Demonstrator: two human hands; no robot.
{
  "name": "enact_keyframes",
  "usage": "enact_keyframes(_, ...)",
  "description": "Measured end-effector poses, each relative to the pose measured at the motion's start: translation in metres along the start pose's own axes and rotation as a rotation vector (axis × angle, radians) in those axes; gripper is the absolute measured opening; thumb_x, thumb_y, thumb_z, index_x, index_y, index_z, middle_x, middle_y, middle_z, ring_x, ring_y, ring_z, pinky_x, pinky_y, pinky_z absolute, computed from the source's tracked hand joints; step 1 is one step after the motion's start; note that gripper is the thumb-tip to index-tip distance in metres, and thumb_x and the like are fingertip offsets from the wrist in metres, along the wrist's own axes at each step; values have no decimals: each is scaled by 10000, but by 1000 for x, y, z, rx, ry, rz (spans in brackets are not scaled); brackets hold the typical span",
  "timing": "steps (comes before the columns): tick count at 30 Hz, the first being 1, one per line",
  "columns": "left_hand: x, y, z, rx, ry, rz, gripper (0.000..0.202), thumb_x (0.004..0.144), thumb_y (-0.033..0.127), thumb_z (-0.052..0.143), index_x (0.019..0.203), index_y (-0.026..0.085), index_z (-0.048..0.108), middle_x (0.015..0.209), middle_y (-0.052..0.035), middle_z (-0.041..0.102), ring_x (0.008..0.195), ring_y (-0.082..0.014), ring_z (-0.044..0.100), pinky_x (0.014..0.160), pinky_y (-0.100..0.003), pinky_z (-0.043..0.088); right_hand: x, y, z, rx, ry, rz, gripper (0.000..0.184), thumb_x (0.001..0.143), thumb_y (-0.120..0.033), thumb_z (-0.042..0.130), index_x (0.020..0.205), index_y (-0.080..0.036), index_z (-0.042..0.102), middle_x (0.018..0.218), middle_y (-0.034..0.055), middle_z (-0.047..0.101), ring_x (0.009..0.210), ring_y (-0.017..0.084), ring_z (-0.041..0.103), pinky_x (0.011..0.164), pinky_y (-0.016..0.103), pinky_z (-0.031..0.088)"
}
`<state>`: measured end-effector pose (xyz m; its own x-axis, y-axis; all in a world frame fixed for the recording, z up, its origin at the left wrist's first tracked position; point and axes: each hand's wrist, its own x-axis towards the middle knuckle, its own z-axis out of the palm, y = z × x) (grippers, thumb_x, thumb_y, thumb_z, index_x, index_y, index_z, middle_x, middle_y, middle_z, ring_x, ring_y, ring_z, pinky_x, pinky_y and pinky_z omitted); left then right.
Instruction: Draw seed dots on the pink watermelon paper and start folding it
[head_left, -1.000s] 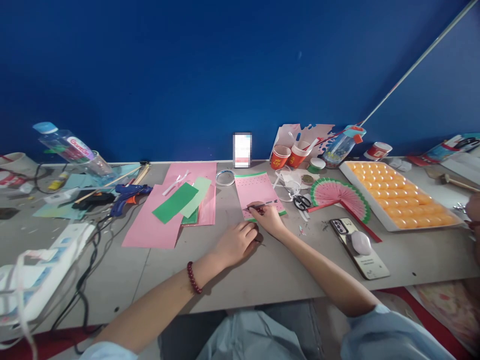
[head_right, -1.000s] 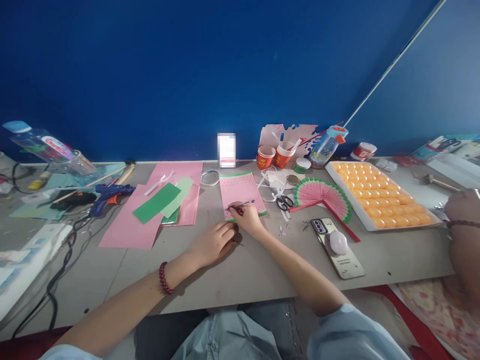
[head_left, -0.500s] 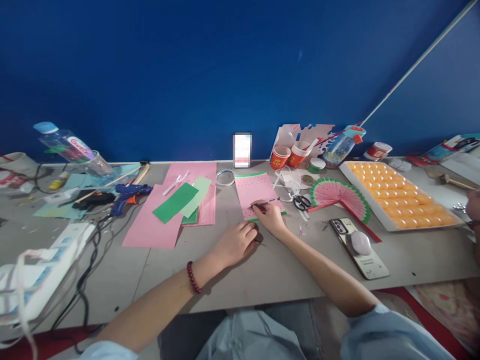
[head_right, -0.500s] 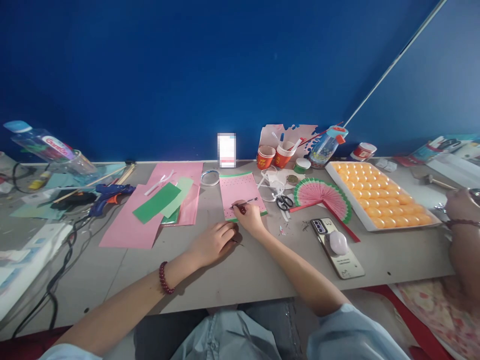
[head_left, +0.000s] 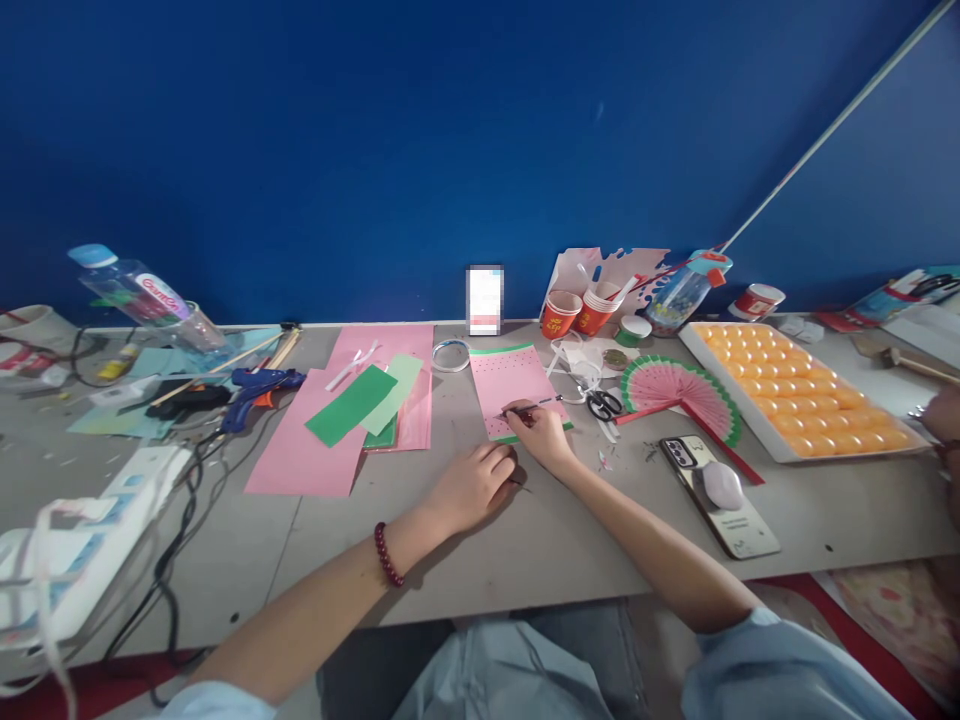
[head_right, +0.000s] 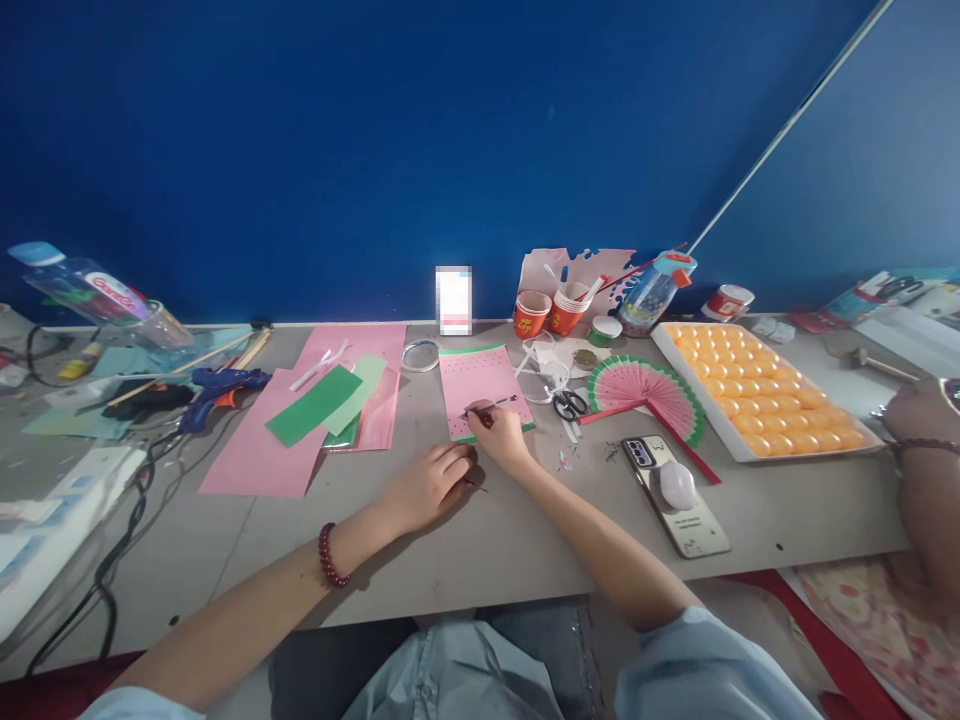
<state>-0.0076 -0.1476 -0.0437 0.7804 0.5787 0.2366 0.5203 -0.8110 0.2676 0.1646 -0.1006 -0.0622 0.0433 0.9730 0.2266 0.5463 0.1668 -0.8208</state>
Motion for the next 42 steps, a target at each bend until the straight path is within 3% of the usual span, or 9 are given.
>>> enact_keyframes(17, 0, -2, 4, -13, 29, 8, 173, 950, 241, 442, 1092, 180, 521, 1160, -98, 597, 1121, -242, 540, 931, -413, 487, 0, 2, 1, 7, -7, 2, 221, 771, -292, 508, 783, -191, 705, 852, 56, 751, 803, 211, 695, 710, 281, 526)
enact_keyframes(24, -1, -1, 1, -25, 21, 1, 169, 950, 230, 432, 1087, 185, 519, 1190, -101, 592, 1146, -240, 536, 945, -411, 486, 2, 6, -3, 26, 90, 59, 228, 745, -299, 502, 773, -188, 698, 717, 39, 732, 618, 167, 659, 583, 244, 498)
enact_keyframes(42, 0, 0, 0, -40, 19, -1, 162, 950, 226, 432, 1087, 192, 512, 1165, -92, 598, 1122, -232, 542, 926, -399, 486, 3, 8, -6, -4, 58, 80, 204, 747, -296, 522, 768, -189, 694, 728, 43, 735, 718, 200, 687, 649, 272, 522)
